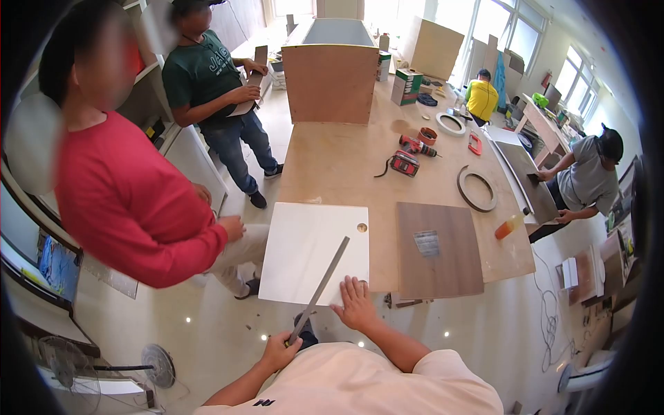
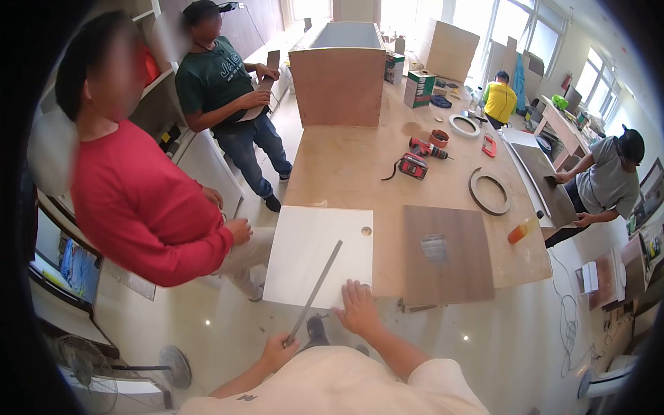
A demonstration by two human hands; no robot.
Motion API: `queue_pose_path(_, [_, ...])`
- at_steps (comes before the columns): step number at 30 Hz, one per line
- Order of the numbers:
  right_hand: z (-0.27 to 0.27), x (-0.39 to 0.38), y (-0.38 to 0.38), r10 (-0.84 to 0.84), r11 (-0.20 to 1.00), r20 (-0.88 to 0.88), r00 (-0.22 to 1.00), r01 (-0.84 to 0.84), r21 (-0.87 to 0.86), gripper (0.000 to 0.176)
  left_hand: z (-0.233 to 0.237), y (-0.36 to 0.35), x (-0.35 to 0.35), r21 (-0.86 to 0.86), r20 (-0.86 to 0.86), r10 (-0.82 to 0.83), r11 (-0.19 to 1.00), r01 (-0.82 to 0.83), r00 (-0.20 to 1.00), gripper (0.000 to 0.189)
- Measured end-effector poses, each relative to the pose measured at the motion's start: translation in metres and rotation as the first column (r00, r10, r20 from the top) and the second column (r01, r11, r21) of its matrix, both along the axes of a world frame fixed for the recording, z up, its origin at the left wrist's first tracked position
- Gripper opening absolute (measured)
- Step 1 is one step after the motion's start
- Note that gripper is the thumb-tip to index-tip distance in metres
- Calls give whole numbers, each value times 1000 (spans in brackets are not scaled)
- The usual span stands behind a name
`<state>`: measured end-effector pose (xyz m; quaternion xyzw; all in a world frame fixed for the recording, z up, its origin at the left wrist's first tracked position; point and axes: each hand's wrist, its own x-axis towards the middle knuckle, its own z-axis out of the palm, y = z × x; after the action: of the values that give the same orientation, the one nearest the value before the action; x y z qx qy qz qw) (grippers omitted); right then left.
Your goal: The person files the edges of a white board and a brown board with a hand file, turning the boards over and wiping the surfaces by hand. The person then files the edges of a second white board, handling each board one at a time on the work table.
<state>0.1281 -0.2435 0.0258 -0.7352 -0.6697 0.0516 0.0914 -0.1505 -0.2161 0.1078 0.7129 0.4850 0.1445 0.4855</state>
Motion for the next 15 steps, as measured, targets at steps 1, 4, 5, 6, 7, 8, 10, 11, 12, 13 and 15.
queue_pose_path(1, [2,-2,-11,50,999,8,999,-50,-2,85,5,-7,7,-18,3,18,1000,-18,1000,26])
queue_pose_path(4, [-1,-8,-44,190,982,-23,981,-190,-4,85,11,-15,34,-29,80,34,999,-32,996,25])
queue_pose_path(5, [-1,-8,-54,235,971,-4,972,-235,-33,84,12,-12,46,-24,123,28,999,-26,992,25])
queue_pose_path(6, [-14,-7,-65,305,951,73,950,-299,-84,78,14,-10,57,-78,136,50,996,-40,989,25])
queue_pose_path(7, [-30,-2,-77,341,932,-55,938,-346,-111,73,17,-10,69,-136,148,73,989,-53,986,25])
queue_pose_path(8, [-47,6,-89,370,909,-184,911,-395,-131,67,19,-7,79,-195,160,97,979,-65,982,25])
queue_pose_path(10, [-77,22,-116,260,944,-365,894,-314,-98,54,23,0,93,-212,185,73,977,-32,980,25])
queue_pose_path(11, [-92,28,-131,130,983,-425,896,-172,-62,47,25,3,98,-224,192,62,974,-17,979,25])
queue_pose_path(12, [-98,31,-141,2,999,-486,874,-24,-39,41,23,8,101,-152,205,15,988,17,979,25])
queue_pose_path(13, [-84,31,-147,-185,976,-516,836,98,-192,36,17,13,101,-84,211,-31,995,50,977,25])
queue_pose_path(15, [-5,39,-136,-537,821,-485,690,297,-487,27,6,23,102,29,208,-109,994,106,972,26])
